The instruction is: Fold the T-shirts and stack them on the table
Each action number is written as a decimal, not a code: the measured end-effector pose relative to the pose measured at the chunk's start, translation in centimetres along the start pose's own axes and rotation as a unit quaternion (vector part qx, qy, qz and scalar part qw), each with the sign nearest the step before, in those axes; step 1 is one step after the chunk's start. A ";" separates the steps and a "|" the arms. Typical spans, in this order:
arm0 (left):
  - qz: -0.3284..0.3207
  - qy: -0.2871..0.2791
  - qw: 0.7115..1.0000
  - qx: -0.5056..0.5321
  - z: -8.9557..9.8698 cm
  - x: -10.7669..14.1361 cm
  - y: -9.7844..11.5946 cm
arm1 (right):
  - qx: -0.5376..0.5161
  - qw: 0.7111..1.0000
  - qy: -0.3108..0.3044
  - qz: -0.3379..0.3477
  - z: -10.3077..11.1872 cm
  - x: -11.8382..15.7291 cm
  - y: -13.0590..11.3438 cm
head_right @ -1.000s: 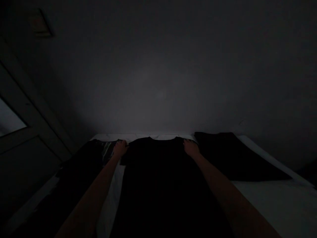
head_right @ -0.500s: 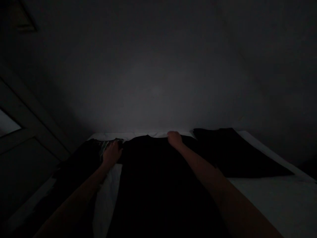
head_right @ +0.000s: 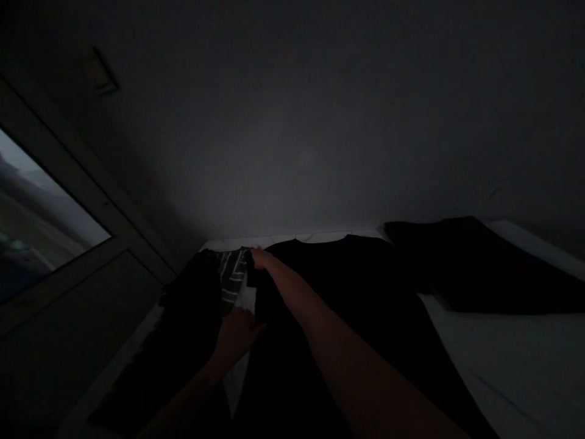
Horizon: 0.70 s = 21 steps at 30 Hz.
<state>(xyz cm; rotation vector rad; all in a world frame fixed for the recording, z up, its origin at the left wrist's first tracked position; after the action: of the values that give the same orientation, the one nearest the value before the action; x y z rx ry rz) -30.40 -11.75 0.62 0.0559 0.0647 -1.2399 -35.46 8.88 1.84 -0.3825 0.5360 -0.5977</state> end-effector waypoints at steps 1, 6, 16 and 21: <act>0.003 -0.006 1.000 0.013 -0.1 0.7 -0.1 | -0.008 1.000 0.005 -0.005 0.1 0.1 0.3; 0.008 -0.031 0.997 0.067 -0.4 4.4 -0.4 | -0.059 0.996 0.066 -0.032 2.5 0.4 2.6; -0.017 -0.113 0.969 0.218 1.6 10.7 5.8 | -0.100 0.957 0.211 -0.172 13.3 5.6 13.9; -0.063 -0.154 0.958 0.233 1.6 12.2 10.0 | -0.082 0.946 0.205 -0.237 14.7 10.9 17.9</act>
<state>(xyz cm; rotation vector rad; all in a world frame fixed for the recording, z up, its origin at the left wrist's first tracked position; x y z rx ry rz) -16.96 -20.13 1.34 0.2699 -0.5025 -1.3561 -11.82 18.52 0.98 -0.5553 0.9072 -1.1149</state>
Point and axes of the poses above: each hand's wrist, its own x-axis away from the middle knuckle, its own z-axis out of the back of the hand, y = z × x, the point moved 9 cm from there along -x, towards the middle knuckle, and after that the axes turned 14 degrees about y, right-handed, at the moved point
